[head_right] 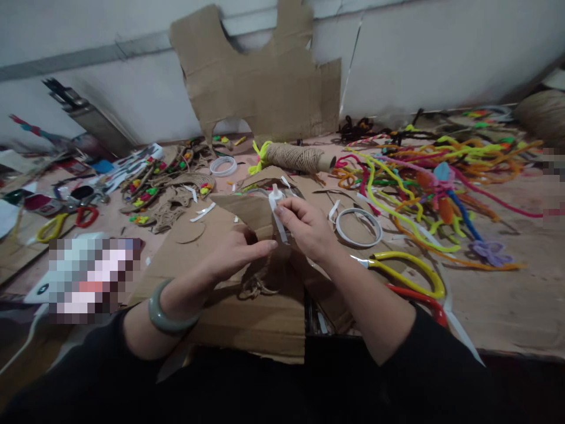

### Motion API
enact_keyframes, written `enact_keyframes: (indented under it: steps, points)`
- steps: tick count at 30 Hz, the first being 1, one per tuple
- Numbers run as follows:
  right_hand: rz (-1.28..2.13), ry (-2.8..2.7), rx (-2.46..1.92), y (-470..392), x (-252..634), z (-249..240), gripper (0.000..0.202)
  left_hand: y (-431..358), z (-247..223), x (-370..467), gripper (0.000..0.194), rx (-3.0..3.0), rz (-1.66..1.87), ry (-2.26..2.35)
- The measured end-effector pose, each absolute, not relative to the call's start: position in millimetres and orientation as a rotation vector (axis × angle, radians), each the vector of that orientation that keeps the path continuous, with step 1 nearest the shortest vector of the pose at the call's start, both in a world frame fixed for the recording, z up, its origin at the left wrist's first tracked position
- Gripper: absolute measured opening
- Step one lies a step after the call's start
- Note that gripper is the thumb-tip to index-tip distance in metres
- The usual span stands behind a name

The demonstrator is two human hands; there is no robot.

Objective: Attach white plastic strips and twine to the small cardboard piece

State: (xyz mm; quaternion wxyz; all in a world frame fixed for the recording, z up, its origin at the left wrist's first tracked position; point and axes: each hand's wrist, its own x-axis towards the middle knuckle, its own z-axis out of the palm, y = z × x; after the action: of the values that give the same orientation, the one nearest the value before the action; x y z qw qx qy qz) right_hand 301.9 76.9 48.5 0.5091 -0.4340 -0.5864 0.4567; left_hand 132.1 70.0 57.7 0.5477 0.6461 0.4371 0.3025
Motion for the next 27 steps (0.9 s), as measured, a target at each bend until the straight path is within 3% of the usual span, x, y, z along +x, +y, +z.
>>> enact_keyframes:
  steps: [4, 11, 27]
  points:
    - [1.084, -1.472, -1.073, 76.4, 300.3, 45.0, 0.037, 69.2, 54.1, 136.5, 0.029, 1.492, 0.767, 1.002]
    - [0.535, -1.431, -1.207, 73.0, 304.6, 40.7, 0.025, 73.6, 58.3, 134.8, 0.028, 1.353, 0.988, 1.090]
    - [0.906, -1.655, -1.223, 71.8, 296.8, 47.9, 0.025, 74.4, 60.3, 135.1, 0.025, 1.322, 1.059, 1.124]
